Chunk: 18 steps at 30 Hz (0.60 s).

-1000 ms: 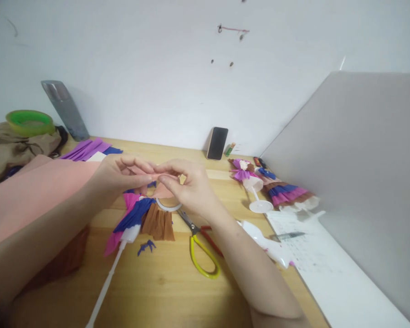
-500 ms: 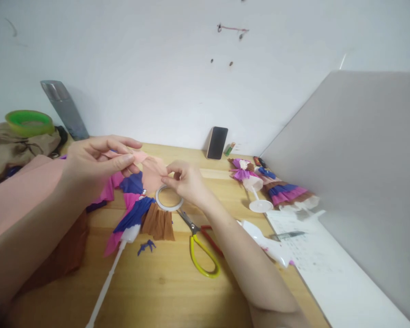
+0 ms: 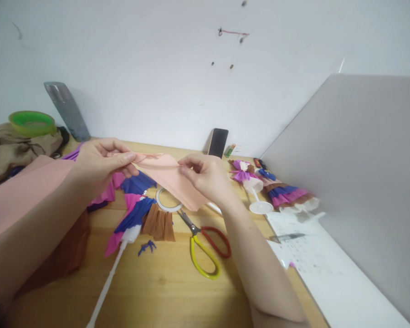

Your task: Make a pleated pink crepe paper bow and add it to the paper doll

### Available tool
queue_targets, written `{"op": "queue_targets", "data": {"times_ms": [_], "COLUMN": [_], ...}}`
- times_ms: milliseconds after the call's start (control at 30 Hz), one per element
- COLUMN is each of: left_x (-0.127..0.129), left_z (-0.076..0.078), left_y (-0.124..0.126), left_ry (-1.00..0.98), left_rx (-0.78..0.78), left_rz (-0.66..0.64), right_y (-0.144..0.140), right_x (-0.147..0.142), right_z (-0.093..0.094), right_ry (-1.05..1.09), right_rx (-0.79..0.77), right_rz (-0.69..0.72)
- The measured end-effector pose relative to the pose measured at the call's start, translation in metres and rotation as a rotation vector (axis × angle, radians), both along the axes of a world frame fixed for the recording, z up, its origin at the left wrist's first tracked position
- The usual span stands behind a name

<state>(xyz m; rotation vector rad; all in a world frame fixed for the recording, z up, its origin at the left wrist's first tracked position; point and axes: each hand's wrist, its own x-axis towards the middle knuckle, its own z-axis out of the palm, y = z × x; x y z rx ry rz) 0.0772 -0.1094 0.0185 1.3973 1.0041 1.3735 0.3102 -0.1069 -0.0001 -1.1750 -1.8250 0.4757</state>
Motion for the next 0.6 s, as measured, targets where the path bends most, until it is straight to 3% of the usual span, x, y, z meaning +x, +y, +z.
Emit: {"op": "queue_targets", "data": {"times_ms": [100, 233, 367, 600], "left_x": [0.001, 0.003, 0.01, 0.017], "left_z": [-0.003, -0.002, -0.001, -0.008], "left_y": [0.002, -0.002, -0.01, -0.014], "left_ry": [0.016, 0.111, 0.138, 0.111], "left_rx": [-0.051, -0.057, -0.057, -0.015], "left_rz": [-0.038, -0.092, -0.108, -0.11], "right_y": [-0.003, -0.008, -0.012, -0.015], "right_x": [0.001, -0.01, -0.029, -0.047], "right_z": [0.003, 0.002, -0.007, -0.016], "right_ry": [-0.015, 0.063, 0.237, 0.44], "right_rx": [-0.046, 0.02, -0.053, -0.081], "right_rz": [0.063, 0.157, 0.25, 0.096]}}
